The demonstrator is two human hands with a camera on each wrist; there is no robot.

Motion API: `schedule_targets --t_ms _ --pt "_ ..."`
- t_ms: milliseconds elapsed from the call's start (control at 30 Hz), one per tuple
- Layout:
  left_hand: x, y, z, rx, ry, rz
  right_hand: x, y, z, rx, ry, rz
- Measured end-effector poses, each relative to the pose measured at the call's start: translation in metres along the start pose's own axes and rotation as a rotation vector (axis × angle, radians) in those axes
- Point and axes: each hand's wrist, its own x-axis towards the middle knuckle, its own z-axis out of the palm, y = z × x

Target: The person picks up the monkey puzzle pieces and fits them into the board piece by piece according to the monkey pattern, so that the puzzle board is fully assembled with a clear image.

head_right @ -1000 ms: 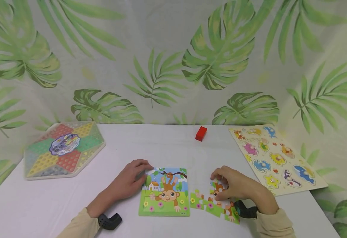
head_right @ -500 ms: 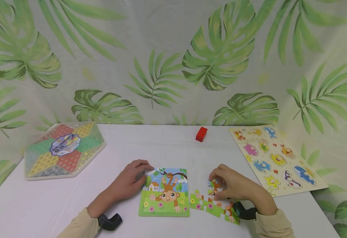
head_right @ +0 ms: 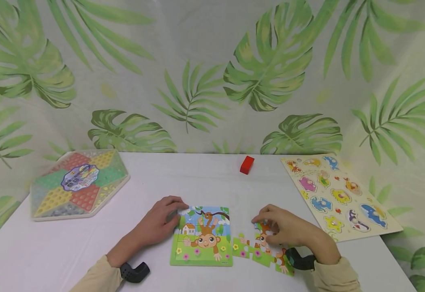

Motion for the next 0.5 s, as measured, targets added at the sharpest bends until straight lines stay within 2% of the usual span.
schedule_targets --t_ms 167,500 --pt "-0.0010 -0.0014 0.0007 -0.001 -0.010 -0.010 -0.0008 0.0002 0.0015 -0.005 -0.005 0.012" --pt "0.0000 -0.0018 -0.0001 -0.001 -0.017 -0.013 -0.0002 -0.0013 -0.0005 -0.085 0.052 -0.017"
